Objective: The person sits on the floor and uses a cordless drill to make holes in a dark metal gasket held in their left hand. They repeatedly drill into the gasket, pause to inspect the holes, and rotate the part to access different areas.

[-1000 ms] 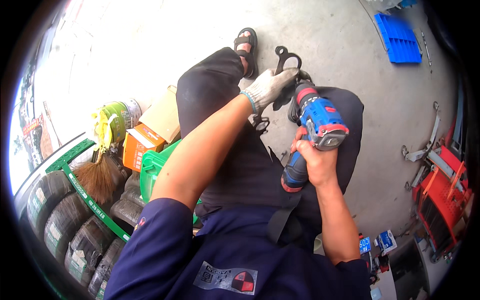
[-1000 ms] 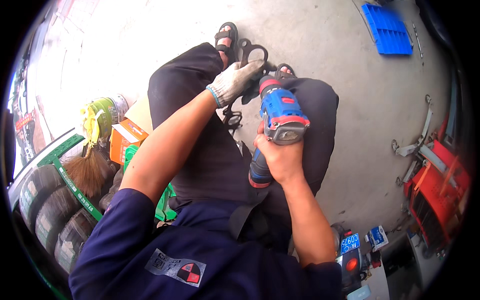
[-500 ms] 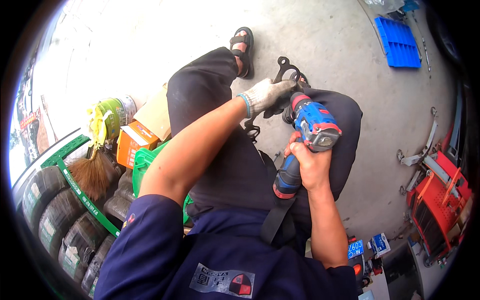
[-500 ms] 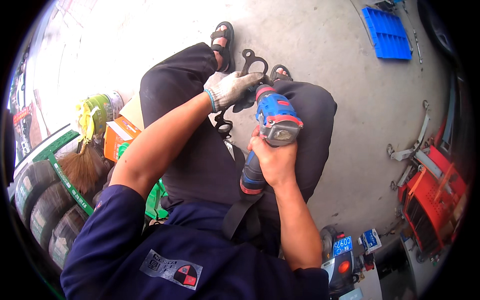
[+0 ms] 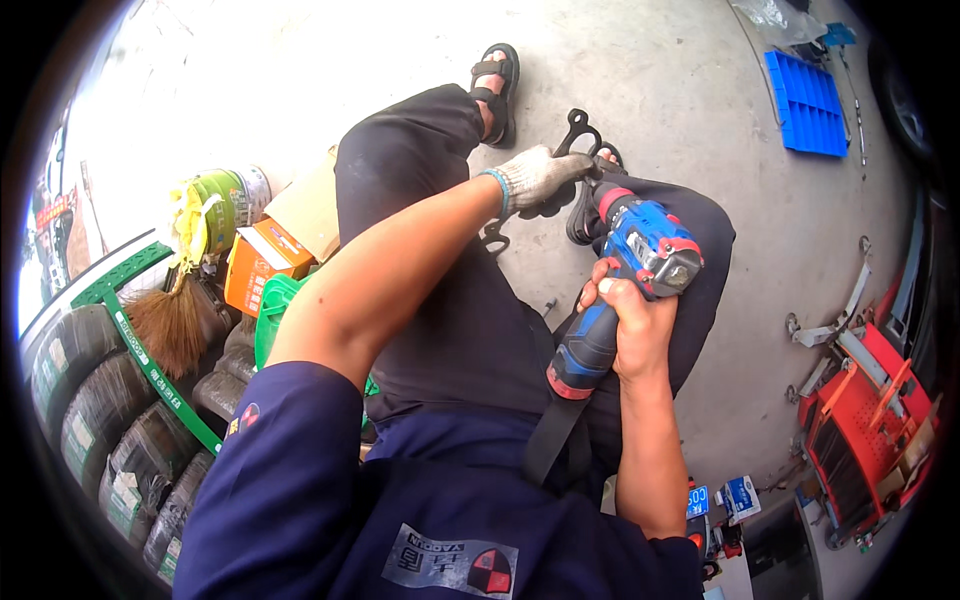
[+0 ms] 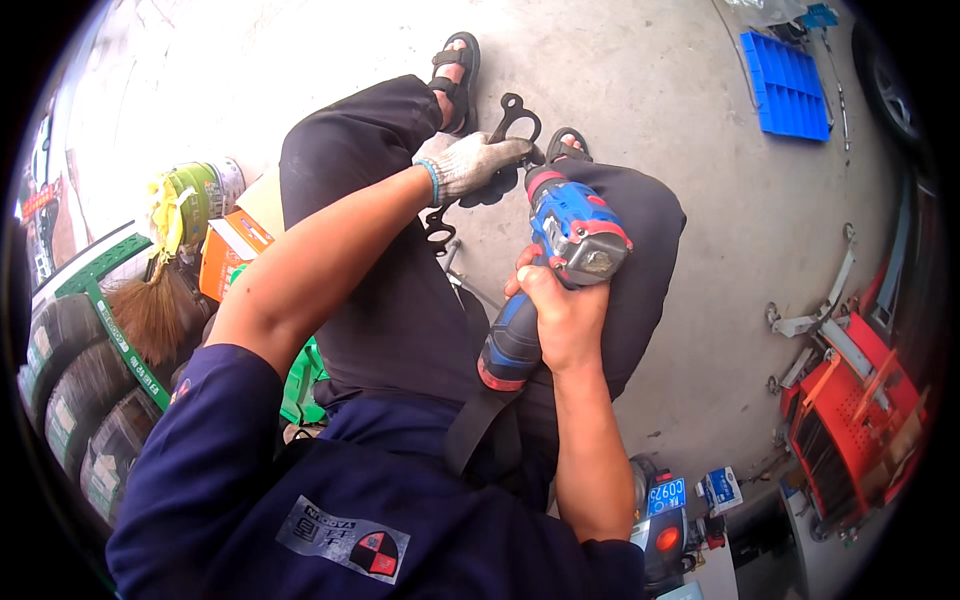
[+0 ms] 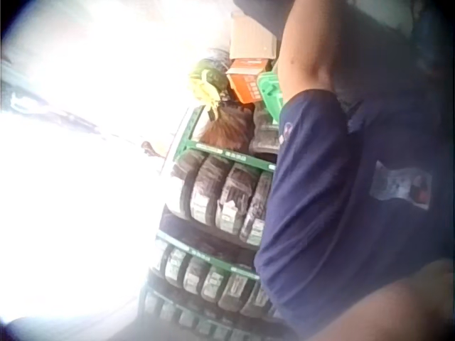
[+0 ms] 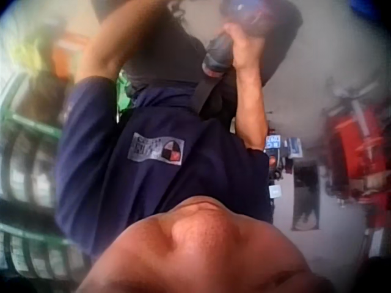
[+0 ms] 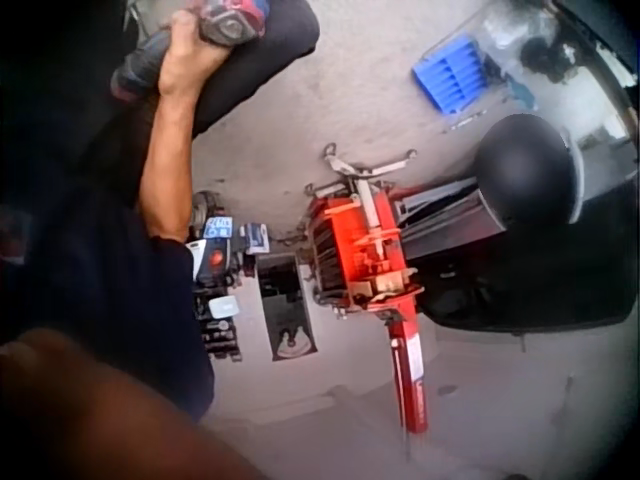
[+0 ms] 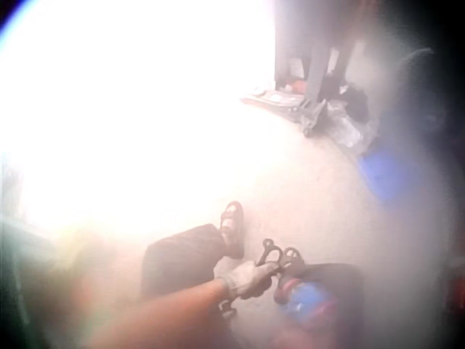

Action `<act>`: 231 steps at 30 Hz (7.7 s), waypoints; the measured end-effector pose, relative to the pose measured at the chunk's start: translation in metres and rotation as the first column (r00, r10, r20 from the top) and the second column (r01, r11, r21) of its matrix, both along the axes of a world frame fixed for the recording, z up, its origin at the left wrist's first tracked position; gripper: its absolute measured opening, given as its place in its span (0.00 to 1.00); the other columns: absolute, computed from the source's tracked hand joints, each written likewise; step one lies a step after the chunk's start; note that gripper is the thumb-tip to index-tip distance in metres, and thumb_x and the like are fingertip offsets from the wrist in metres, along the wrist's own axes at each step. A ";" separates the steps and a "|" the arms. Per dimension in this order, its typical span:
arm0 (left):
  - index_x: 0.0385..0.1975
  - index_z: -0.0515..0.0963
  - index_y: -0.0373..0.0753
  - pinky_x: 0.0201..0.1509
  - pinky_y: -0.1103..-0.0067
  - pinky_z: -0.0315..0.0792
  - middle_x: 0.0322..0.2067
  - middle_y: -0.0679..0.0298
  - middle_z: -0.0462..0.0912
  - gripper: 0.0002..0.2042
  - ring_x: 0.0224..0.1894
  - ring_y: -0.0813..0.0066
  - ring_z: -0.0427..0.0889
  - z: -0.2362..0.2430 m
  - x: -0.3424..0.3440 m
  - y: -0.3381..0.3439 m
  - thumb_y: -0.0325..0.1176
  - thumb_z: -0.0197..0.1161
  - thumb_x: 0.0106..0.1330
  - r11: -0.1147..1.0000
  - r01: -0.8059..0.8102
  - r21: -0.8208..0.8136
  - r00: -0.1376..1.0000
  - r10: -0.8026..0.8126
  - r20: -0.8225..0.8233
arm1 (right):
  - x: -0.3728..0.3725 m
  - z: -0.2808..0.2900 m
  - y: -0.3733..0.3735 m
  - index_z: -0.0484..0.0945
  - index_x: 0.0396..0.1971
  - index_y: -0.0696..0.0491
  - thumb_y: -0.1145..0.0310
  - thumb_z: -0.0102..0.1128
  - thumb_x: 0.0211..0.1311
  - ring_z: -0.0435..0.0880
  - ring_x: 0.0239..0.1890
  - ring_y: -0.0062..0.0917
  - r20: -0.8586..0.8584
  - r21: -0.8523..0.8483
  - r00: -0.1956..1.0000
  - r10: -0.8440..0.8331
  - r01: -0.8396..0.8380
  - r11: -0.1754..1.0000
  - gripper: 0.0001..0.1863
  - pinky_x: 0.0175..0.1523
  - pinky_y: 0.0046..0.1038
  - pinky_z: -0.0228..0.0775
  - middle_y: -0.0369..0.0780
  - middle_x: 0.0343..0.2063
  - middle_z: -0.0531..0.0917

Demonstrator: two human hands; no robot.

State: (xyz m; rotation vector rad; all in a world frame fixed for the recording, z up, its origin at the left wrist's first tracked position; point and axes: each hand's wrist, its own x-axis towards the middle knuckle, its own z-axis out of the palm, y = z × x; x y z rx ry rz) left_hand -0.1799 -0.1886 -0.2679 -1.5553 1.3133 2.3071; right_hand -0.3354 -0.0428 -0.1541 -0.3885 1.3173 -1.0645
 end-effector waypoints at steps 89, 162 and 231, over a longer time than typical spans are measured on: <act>0.70 0.62 0.30 0.17 0.78 0.64 0.24 0.49 0.82 0.31 0.14 0.69 0.72 0.251 0.032 0.012 0.52 0.44 0.80 0.590 -0.761 -0.271 0.464 0.202 -0.863 | -0.024 0.177 0.137 0.74 0.53 0.62 0.63 0.74 0.57 0.87 0.32 0.31 -0.691 -0.134 0.702 0.174 -0.360 0.923 0.29 0.36 0.33 0.78 0.45 0.41 0.84; 0.61 0.76 0.30 0.50 0.77 0.77 0.49 0.57 0.85 0.21 0.47 0.75 0.84 0.355 0.089 0.106 0.40 0.58 0.77 0.946 -0.277 -0.168 0.814 0.138 -0.564 | 0.023 0.235 -0.025 0.82 0.38 0.59 0.63 0.59 0.77 0.74 0.22 0.09 -0.295 -0.636 0.955 0.042 -0.229 0.737 0.13 0.26 0.15 0.64 0.32 0.24 0.83; 0.74 0.59 0.33 0.50 0.78 0.79 0.48 0.56 0.83 0.30 0.44 0.74 0.85 0.363 0.045 0.121 0.15 0.54 0.72 0.235 -0.433 -0.870 0.892 -0.030 -0.452 | 0.032 0.214 -0.002 0.77 0.41 0.59 0.72 0.56 0.74 0.73 0.27 0.11 -0.162 -0.835 0.978 -0.129 -0.066 0.547 0.05 0.32 0.15 0.67 0.34 0.28 0.79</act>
